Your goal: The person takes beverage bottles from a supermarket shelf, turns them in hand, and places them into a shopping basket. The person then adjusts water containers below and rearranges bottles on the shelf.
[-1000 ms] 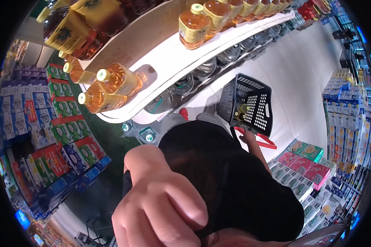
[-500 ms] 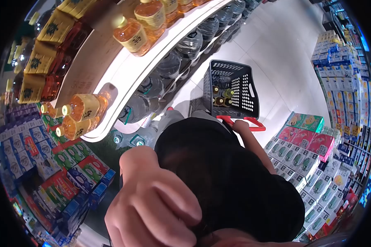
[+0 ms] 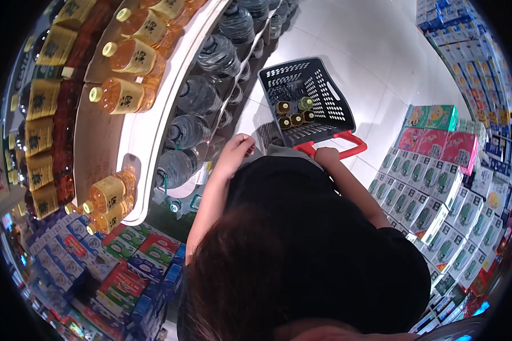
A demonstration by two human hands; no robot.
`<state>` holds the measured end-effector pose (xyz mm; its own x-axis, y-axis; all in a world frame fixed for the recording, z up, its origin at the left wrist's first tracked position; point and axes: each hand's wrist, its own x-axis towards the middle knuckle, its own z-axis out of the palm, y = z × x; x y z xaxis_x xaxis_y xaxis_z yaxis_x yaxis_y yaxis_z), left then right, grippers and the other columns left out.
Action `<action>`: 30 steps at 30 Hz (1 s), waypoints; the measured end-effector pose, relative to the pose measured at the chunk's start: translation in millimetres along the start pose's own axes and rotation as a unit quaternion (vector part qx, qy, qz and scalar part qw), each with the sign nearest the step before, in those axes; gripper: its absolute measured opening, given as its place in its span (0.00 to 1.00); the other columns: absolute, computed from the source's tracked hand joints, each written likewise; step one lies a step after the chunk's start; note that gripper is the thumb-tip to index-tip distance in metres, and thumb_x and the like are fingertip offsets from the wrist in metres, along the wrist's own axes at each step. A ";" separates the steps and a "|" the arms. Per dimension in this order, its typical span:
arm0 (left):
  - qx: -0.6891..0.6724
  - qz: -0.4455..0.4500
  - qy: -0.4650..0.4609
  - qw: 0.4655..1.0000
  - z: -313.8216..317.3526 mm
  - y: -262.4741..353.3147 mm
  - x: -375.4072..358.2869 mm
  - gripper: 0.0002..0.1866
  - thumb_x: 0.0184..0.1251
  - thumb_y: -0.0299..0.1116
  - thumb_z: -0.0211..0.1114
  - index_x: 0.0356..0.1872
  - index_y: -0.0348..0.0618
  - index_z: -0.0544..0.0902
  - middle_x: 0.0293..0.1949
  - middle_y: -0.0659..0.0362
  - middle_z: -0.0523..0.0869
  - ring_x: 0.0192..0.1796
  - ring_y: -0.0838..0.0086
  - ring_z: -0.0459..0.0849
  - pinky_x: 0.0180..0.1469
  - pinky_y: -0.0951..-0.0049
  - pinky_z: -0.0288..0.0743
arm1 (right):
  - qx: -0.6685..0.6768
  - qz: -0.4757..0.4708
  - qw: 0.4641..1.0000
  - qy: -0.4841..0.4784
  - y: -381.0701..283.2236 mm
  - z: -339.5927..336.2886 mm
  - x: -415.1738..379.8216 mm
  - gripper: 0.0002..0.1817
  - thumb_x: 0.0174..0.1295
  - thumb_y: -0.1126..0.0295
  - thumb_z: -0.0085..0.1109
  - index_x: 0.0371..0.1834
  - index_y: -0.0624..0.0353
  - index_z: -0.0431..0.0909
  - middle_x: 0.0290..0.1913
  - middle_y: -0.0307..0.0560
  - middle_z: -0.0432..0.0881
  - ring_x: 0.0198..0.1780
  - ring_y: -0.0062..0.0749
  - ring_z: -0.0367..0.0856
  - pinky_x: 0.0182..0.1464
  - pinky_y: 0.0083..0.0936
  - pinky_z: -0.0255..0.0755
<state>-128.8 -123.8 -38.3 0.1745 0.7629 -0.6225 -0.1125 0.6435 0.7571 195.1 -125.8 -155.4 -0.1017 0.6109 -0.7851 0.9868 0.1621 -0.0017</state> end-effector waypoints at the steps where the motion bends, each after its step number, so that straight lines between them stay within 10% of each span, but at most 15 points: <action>1: 0.019 -0.019 -0.002 1.000 7.2 -10.4 9.5 0.10 0.67 0.35 0.57 0.35 0.37 0.77 0.29 0.63 0.79 0.32 0.81 0.76 0.37 0.82 0.70 | -0.004 -0.007 1.000 0.002 5.9 5.9 2.8 0.25 0.59 0.45 0.47 0.34 0.55 0.84 0.33 0.46 0.85 0.37 0.38 0.84 0.38 0.36 0.74; 17: 0.204 -0.139 0.028 0.969 33.5 -159.0 137.0 0.14 0.61 0.37 0.56 0.30 0.34 0.79 0.26 0.54 0.83 0.31 0.70 0.83 0.35 0.71 0.75 | 0.041 -0.065 0.996 0.039 35.9 27.6 -15.9 0.19 0.54 0.49 0.59 0.28 0.56 0.80 0.24 0.46 0.82 0.28 0.41 0.83 0.31 0.36 0.75; 30: 0.571 -0.160 -0.050 0.803 47.4 -188.8 208.5 0.18 0.57 0.41 0.52 0.39 0.38 0.81 0.38 0.44 0.84 0.44 0.53 0.82 0.48 0.56 0.74 | 0.104 -0.090 0.990 -0.017 49.1 24.2 35.6 0.18 0.56 0.54 0.56 0.38 0.58 0.75 0.27 0.46 0.82 0.33 0.42 0.83 0.34 0.38 0.75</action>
<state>-24.8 -89.2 -301.6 0.0994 0.5235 -0.8462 0.9154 0.2853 0.2841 243.0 -114.9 -198.4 -0.2769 0.5595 -0.7812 0.9583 0.1006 -0.2676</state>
